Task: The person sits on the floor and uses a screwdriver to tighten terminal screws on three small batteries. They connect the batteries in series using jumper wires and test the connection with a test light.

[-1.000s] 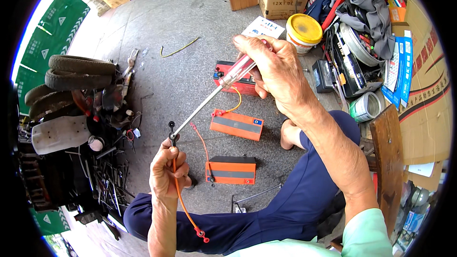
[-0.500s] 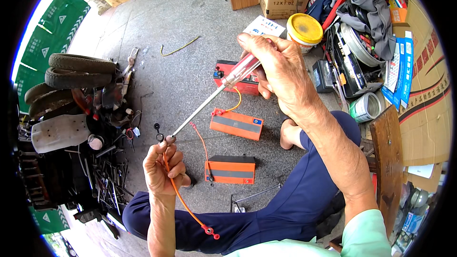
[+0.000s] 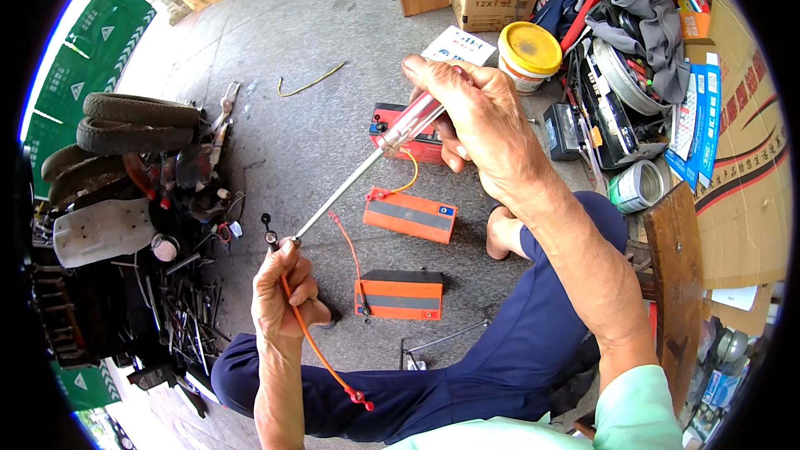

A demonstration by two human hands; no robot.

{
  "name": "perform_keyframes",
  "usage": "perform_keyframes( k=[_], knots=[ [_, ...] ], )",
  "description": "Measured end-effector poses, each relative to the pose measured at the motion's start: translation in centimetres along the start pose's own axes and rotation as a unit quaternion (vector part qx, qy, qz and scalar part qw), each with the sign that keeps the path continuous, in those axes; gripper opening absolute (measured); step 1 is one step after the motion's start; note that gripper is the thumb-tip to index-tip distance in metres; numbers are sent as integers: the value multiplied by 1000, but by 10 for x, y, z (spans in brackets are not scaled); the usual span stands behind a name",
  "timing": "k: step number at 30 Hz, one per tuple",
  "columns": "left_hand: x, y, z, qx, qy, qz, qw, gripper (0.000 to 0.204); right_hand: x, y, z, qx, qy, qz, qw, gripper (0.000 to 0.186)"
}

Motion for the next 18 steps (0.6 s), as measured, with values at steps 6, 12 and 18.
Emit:
perform_keyframes(
  k=[6,12,18],
  knots=[
    [-12,-1,4,49,-43,23,998,6,10,2,-7,-70,-89,-85,990,31],
    [0,-3,21,86,-25,-37,995,11,-14,-10,16,67,-156,-159,973,22],
    [6,-1,35,111,23,-51,992,7,-36,-41,62,312,-143,2,939,27]
  ],
)
Point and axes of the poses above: each hand's wrist, its own y-axis towards the middle knuckle, its own z-axis out of the palm, x = y × z, the point moved 2 cm from there along y, towards the middle knuckle, and after that the axes turned 12 degrees about -z, right-handed, at the moved point
